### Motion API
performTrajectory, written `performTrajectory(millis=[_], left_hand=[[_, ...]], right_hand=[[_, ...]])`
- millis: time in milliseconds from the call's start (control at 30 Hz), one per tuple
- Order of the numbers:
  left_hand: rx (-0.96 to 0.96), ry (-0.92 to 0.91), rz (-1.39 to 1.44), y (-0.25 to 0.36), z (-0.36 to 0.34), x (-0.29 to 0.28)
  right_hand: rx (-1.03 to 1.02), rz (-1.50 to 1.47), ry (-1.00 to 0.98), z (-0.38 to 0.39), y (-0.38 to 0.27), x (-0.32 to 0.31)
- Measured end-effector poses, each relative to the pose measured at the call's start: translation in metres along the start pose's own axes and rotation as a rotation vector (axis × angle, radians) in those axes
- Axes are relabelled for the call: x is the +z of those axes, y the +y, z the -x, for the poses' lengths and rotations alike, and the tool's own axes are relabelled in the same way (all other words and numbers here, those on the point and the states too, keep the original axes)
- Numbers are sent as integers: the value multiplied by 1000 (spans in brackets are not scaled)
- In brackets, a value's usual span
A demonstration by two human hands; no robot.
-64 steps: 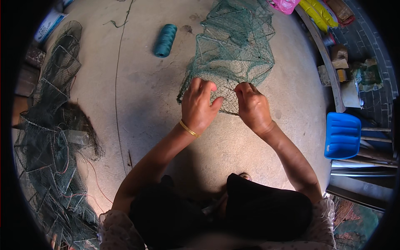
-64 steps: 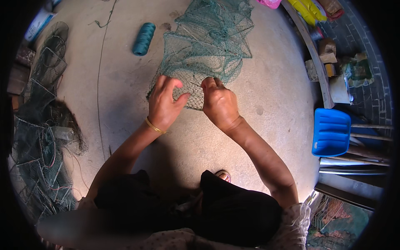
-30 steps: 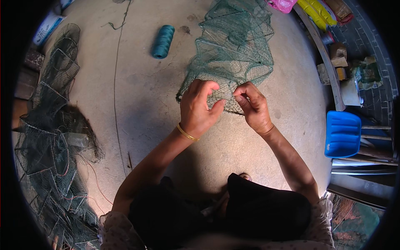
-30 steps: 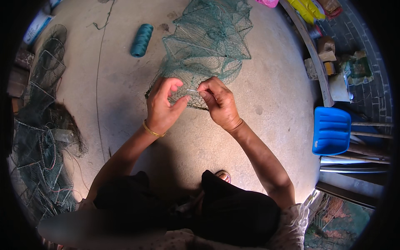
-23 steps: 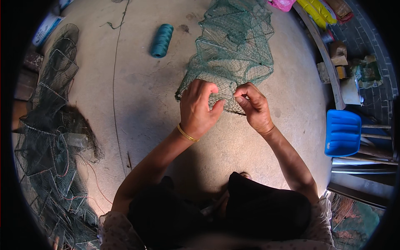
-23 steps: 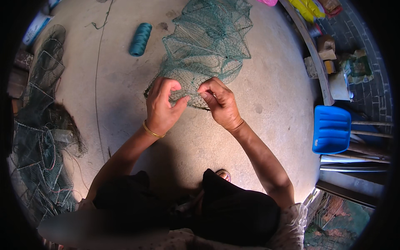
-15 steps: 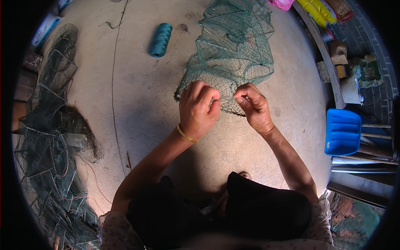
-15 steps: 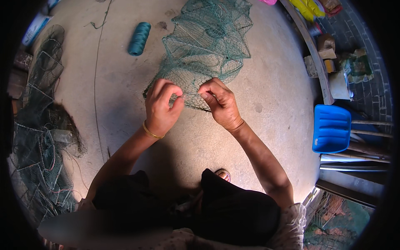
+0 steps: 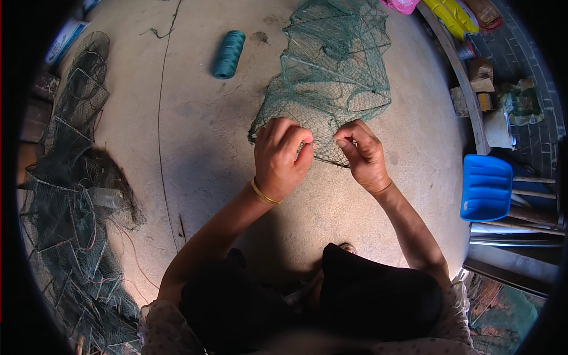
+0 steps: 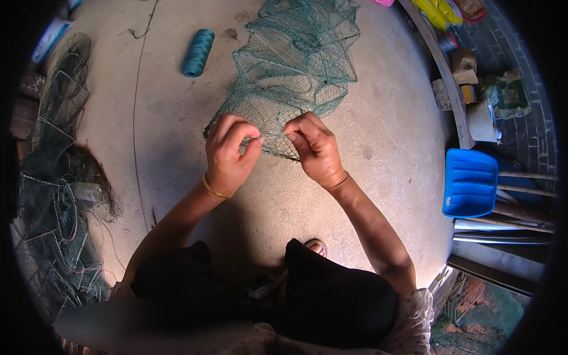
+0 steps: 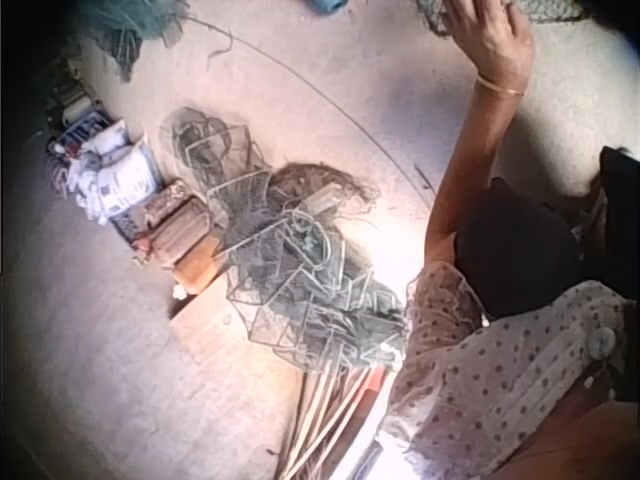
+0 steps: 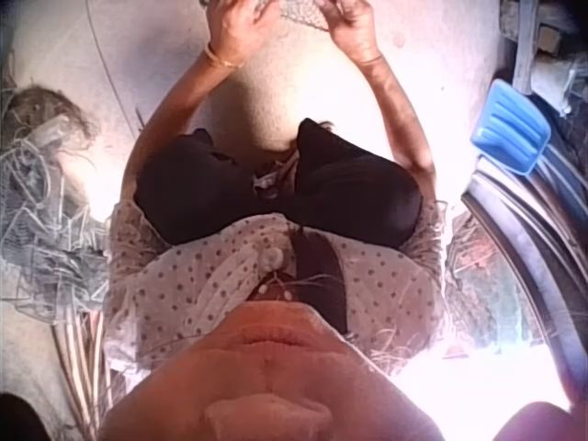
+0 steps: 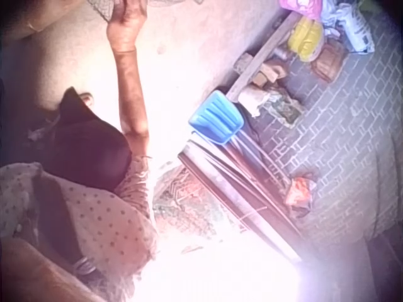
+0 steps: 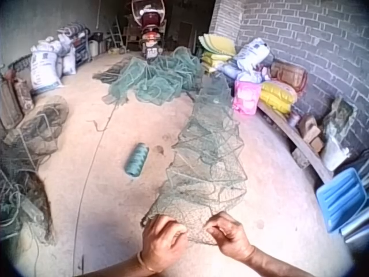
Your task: The recorder is seen repairing or preparing a green mesh fishing or animal trap using a needle and thread.
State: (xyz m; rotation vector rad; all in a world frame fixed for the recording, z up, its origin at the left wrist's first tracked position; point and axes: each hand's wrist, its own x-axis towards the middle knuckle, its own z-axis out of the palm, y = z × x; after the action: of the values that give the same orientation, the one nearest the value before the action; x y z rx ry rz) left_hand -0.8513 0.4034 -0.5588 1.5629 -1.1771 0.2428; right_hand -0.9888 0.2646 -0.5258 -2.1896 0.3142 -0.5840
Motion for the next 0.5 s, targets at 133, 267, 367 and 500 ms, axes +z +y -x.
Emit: performTrajectory(millis=[133,267,367,500], left_hand=[[9,5,0,-1,-1,0],[14,6,5,1,-1,0],[4,-8,2,3,-2,-1],[1,-14,-6,3,-1,-1]], right_hand=[[1,18,33,1,-1,4],[-4,67,64,2,0,6],[-8,77,80,3,-1,8],[61,24,84,3,-8,12]])
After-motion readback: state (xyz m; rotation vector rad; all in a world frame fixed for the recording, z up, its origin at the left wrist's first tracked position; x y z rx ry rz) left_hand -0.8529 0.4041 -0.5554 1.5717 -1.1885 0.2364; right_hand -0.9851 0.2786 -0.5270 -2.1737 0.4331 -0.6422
